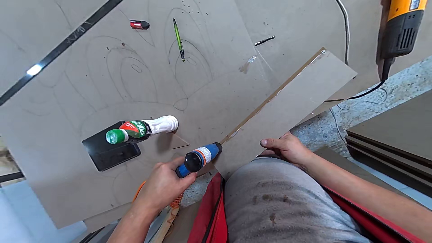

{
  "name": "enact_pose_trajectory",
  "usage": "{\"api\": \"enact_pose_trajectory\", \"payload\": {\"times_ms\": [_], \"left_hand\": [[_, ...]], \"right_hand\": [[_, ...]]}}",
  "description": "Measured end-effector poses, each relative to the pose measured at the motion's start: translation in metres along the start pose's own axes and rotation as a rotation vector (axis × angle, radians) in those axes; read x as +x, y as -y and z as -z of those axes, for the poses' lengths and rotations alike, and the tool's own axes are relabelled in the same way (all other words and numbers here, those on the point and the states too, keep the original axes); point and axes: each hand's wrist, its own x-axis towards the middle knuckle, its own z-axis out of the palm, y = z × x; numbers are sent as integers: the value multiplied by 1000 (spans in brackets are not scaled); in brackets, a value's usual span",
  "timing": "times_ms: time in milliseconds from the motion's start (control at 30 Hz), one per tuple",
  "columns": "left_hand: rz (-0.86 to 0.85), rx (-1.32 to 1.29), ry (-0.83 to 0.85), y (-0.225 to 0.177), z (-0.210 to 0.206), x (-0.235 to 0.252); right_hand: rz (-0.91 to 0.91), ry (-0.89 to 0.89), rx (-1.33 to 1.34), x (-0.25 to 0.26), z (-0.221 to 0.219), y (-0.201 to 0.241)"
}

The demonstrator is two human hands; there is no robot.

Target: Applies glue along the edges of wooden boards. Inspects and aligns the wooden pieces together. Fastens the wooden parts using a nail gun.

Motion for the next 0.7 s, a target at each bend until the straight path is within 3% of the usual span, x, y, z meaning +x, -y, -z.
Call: {"api": "enact_pose_trajectory", "payload": {"times_ms": [700], "left_hand": [[-7, 29, 11, -34, 3, 21]], "right_hand": [[-4, 23, -18, 1, 6, 3]]}}
